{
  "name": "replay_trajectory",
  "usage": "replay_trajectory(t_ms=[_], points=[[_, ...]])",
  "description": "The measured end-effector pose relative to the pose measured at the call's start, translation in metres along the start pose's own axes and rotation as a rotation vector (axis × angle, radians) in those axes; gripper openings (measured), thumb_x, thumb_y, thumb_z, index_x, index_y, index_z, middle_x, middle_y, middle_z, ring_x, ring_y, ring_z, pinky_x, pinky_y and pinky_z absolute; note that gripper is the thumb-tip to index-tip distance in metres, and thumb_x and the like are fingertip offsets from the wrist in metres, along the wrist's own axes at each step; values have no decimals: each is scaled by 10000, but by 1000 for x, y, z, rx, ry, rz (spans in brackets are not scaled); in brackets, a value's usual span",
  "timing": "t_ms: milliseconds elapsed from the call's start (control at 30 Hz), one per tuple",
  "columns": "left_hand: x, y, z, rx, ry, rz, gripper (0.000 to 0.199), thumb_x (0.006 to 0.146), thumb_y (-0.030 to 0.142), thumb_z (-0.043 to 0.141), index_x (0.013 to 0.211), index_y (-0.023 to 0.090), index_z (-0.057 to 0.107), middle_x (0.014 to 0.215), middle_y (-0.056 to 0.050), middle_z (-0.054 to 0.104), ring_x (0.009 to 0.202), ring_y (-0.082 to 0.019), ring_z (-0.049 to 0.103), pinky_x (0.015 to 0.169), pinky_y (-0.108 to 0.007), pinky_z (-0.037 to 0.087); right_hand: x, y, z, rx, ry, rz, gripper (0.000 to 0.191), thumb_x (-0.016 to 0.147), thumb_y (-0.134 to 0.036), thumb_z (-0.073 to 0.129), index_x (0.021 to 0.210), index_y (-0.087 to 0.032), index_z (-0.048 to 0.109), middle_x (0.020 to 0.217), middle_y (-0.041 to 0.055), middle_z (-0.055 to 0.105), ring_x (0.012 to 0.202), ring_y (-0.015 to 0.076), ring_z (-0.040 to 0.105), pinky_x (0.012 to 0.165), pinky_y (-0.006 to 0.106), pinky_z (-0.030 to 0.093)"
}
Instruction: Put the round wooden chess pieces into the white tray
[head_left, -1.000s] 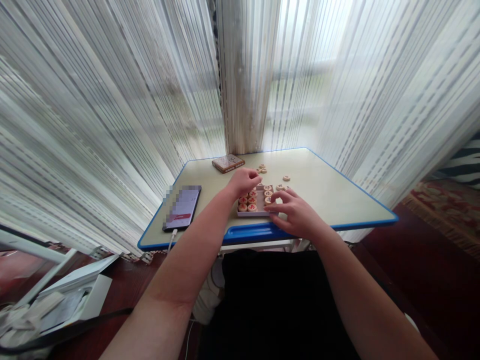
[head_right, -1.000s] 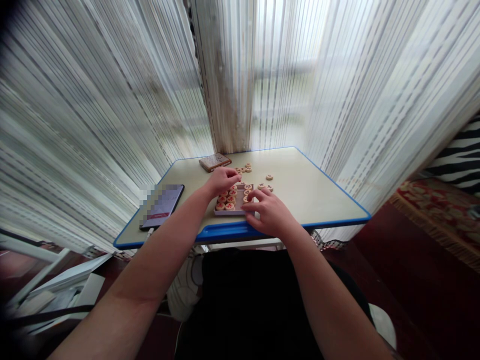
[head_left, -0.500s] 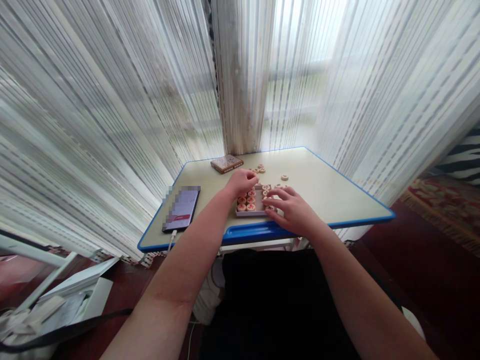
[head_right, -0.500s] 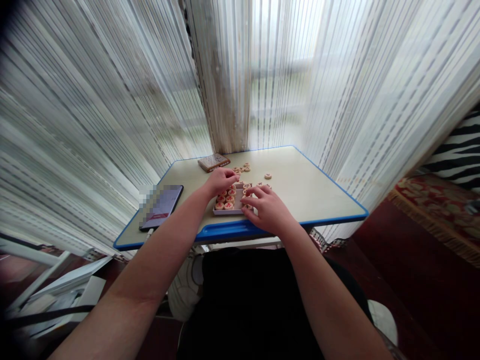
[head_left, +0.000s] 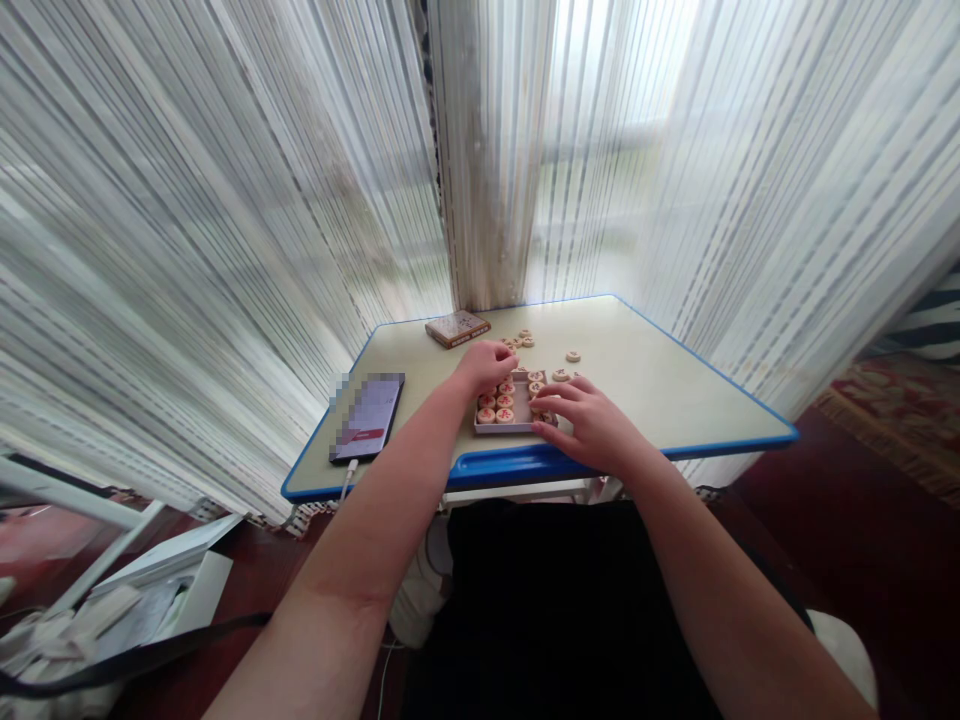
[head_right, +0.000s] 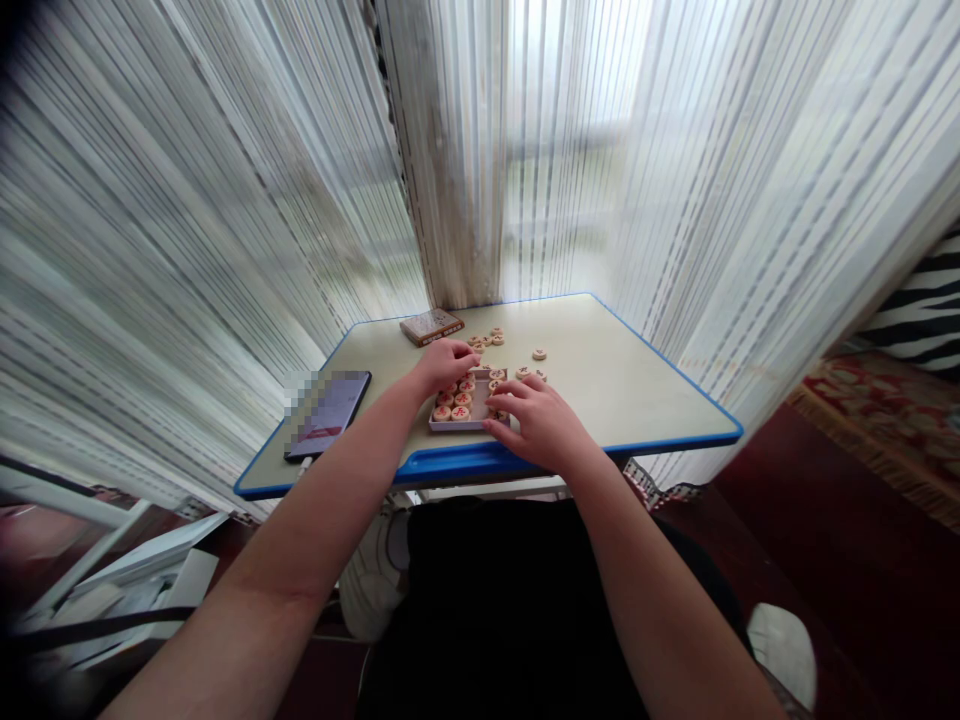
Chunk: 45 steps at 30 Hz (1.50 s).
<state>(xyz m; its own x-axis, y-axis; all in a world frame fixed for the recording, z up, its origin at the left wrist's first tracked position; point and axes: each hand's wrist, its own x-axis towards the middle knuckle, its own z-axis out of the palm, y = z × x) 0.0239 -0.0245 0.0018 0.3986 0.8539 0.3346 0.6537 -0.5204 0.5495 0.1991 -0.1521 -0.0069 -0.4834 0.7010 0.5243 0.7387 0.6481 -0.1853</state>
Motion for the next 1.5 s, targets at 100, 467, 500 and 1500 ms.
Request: replay_trajectory(t_ms=[100,467,500,1500], points=[[-1,2,-1,-33,-11,-12,318,717,372,525,734,112,710,590,-7,602,591,-119,512,567,-235,364,-1,1,1,5,17,2,282,853,-383,517,1016,-209,668,1074,83,638,975,232,530,909,415,406],[7,-12,5,-240,253,-196,359,764,422,482,721,129,686,506,12,538,549,-119,486,553,-234,365,-2,1,1,32,92,28,237,861,-351,506,950,-221,683,1041,84,640,961,224,547,893,413,430],[9,-15,6,-258,296,-223,366,775,418,468,730,128,687,519,5,556,567,-124,503,566,-233,374,-2,2,1,35,118,40,231,860,-345,507,937,-221,686,1031,84,643,950,222,551,883,409,438],[66,-55,13,91,142,-507,544,818,583,323,681,171,650,740,-141,678,695,-238,619,572,-300,411,82,163,-16,-64,-154,600,247,752,-307,527,883,-212,715,784,43,695,656,177,613,573,281,446]])
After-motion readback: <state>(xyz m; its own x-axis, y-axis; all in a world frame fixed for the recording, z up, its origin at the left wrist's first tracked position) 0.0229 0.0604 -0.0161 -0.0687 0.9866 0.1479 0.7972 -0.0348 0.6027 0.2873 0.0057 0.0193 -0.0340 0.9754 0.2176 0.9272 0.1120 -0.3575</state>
